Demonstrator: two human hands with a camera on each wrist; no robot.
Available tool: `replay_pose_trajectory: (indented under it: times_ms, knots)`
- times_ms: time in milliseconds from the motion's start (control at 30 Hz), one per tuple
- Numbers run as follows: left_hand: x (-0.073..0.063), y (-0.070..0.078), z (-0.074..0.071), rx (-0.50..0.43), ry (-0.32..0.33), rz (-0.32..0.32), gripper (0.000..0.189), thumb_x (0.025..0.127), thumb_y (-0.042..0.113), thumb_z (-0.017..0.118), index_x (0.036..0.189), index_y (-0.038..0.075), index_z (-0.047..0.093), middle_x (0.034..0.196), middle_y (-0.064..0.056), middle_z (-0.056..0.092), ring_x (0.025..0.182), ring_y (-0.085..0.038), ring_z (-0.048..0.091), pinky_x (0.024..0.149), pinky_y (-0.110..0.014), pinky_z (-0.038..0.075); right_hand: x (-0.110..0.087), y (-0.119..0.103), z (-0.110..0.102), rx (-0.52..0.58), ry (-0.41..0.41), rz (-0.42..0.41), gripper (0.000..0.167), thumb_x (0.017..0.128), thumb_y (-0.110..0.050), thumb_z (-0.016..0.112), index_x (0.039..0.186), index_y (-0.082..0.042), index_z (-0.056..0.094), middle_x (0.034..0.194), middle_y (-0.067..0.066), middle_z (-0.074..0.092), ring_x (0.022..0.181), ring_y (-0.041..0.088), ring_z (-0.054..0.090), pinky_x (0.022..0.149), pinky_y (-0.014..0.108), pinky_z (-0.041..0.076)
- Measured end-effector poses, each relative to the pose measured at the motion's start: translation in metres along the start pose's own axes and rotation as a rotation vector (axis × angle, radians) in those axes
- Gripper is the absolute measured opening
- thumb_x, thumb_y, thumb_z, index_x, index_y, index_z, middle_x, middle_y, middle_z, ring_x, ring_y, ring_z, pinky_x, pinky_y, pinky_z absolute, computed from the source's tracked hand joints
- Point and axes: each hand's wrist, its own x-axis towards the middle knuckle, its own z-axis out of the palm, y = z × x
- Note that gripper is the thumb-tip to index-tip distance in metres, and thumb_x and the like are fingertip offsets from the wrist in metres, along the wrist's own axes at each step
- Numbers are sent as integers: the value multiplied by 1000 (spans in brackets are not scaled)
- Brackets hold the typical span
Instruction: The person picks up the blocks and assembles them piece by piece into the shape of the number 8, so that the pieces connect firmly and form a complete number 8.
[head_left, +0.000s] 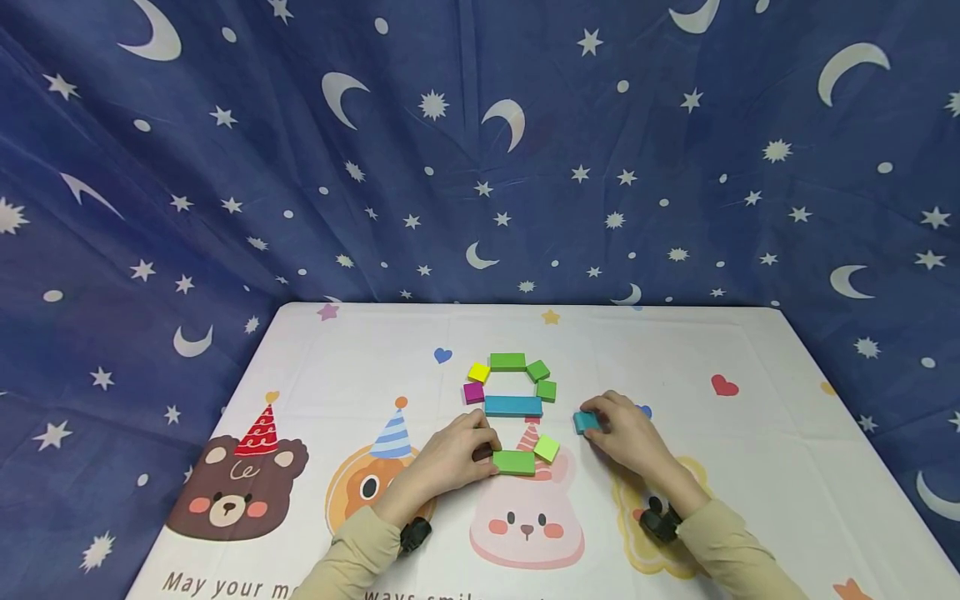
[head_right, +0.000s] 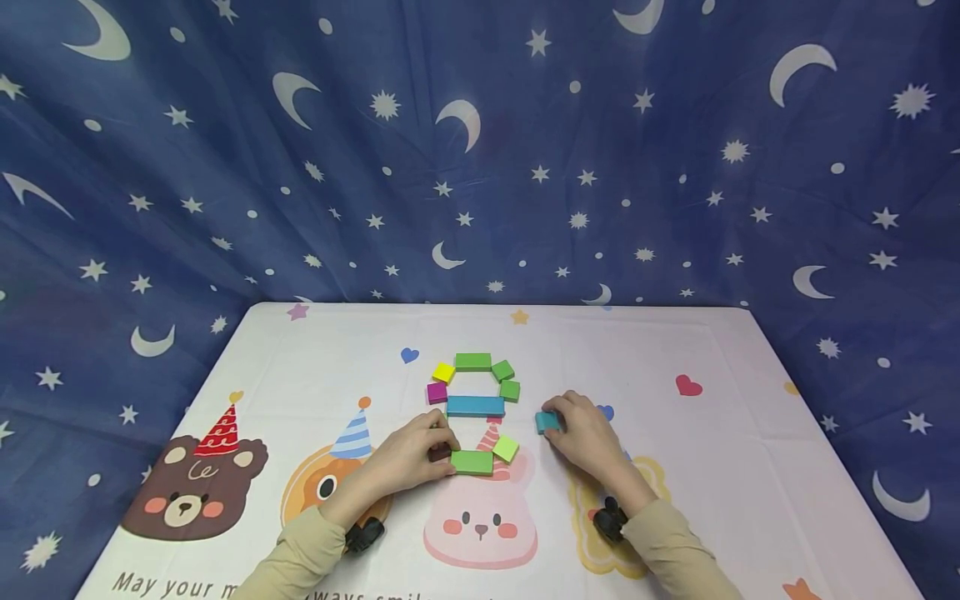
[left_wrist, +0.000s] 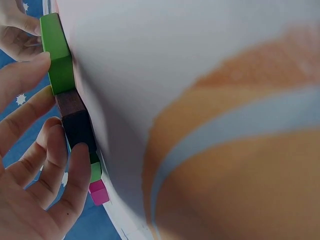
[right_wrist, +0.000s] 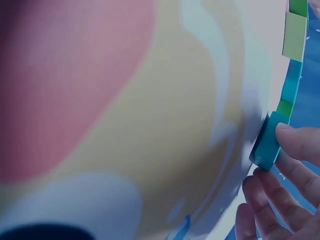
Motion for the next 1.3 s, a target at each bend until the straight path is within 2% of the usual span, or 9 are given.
replay_pose_trajectory:
  times_ms: [767, 1067, 1300]
  knots:
    - [0, 0, 0, 0, -3, -1, 16, 79, 26, 77, 92, 20, 71, 90, 4, 51, 79, -7, 42, 62, -18, 32, 10, -17, 13, 64, -44, 13, 34, 79, -10, 75, 111, -12, 67, 99, 2, 62, 88, 17, 54, 81, 37, 49]
    - [0, 0, 0, 0, -2, 2, 16, 79, 27, 77, 92, 20, 71, 90, 3, 51, 79, -6, 41, 61, -18, 32, 11, -22, 14, 83, -52, 24, 41, 78, -8, 75, 118, -12, 64, 103, 4, 64, 90, 18, 55, 82, 37, 49]
    - [1, 0, 0, -4, 1, 0, 16, 79, 26, 77, 92, 19, 71, 90, 3, 51, 79, -7, 41, 61, -17, 32, 11, -23, 16, 115, -37, -7, 36, 77, -6, 76, 110, -11, 64, 102, 4, 65, 90, 18, 58, 80, 36, 49]
